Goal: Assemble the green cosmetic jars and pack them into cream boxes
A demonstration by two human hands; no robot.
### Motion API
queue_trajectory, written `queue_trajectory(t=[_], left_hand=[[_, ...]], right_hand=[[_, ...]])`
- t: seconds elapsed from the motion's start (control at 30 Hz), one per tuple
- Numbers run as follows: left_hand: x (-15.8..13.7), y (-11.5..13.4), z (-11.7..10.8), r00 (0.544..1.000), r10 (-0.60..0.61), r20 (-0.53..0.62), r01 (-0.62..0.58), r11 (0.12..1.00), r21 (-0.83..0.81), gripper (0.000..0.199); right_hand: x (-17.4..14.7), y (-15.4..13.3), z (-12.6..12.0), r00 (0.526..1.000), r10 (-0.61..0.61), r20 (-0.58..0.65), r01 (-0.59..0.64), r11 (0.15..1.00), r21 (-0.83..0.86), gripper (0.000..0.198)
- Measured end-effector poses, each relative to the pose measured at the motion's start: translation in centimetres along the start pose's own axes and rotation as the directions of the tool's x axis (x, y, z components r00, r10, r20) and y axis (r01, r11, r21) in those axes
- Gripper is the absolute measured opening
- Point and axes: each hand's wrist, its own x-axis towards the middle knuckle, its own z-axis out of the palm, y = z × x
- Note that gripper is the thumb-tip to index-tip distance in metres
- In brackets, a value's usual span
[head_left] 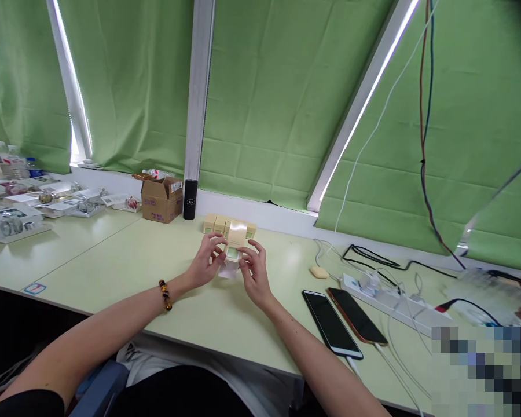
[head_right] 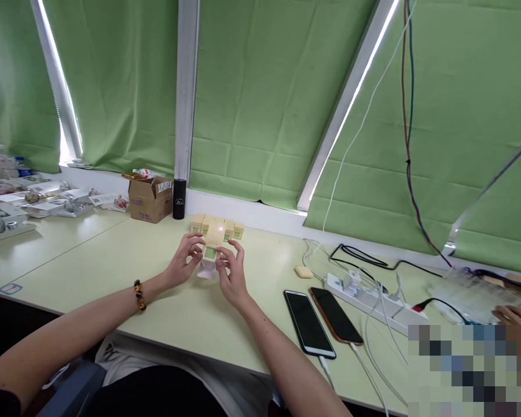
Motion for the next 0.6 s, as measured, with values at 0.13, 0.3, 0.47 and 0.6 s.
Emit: queue_trajectory(t=[0.13,0.3,0.47,0.6], left_hand=[[-0.09,0.61,-0.54,0.998,0.001,0.067,0.001,1.000,-0.030,0.032],[-0.08,0.74,-0.82,0.995,0.015,0.096,-0.012,0.999,-0.037,0.041],[-0.01,0.56,-0.48,0.997,0.010,0.082,-0.007,0.999,-0.036,0.041],[0.00,0.16,-0.20,0.998,-0.015,0.059,0.016,0.999,-0.027,0.039]], right_hand=[[0.09,-0.15,-0.34,1.000,0.009,0.019,-0.010,0.996,0.091,0.031],[0.12,-0.11,-0.50,0.999,0.034,0.039,-0.039,0.990,0.138,0.038],[0.09,0.14,-0.49,0.997,0.067,0.036,-0.071,0.984,0.161,0.042],[0.12,0.44,-0.45,0.995,0.093,0.026,-0.096,0.980,0.173,0.041]])
